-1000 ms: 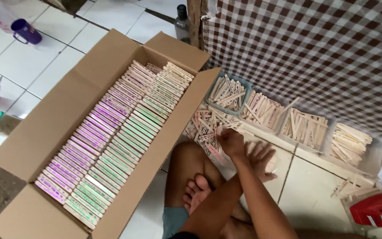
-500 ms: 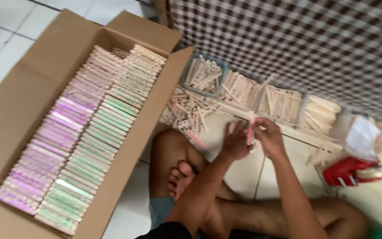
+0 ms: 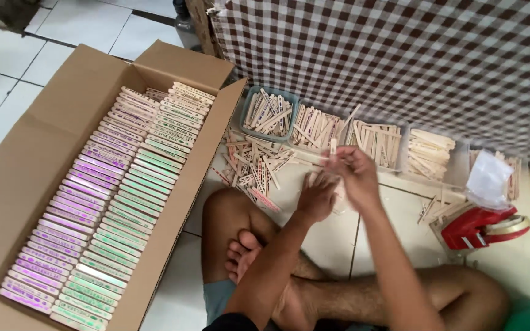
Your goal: The person sits on the floor and organizes small wooden sticks, likely popsicle sticks, by sorting them into piles and placing them into plastic containers. They also handle a roll of tape and a cardboard box filled with similar sticks.
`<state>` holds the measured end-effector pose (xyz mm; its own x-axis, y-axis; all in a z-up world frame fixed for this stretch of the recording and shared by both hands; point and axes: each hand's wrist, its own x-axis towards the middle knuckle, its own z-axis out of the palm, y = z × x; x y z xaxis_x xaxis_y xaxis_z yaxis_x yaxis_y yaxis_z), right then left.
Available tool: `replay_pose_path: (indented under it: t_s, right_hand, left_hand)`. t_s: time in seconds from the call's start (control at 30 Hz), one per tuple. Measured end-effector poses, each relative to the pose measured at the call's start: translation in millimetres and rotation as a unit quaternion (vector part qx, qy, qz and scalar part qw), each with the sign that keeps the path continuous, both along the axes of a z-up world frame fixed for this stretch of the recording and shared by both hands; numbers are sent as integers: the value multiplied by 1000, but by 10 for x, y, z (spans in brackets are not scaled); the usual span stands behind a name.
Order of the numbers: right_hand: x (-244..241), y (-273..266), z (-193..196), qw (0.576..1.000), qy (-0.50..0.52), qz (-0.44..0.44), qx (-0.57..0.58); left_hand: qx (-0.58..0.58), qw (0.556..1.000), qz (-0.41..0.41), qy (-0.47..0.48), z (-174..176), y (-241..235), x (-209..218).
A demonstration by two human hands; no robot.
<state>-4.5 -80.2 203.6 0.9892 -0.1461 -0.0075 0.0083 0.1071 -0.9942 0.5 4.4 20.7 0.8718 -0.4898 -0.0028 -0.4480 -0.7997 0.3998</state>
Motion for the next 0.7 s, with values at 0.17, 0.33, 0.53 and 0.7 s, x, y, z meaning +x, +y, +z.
replay_pose_path:
  t_s: [0.17,0.33,0.53,0.7]
  right_hand:
    - [-54,-924,-569,855,43,102,-507]
    - [-362,-1637,-1686,791,123,123,-586]
    - [-450,-1289,-1674,893,123,87,-425]
    - [-401,-1210,-1800,908,54,80,-408]
  left_hand:
    - [-46,999,-5,-2,-365,-57,144]
    - [-68,997,18,24,-412,-89,199]
    - [-75,996,28,36,-411,-84,178]
    - [-79,996,29,24,-413,-84,162]
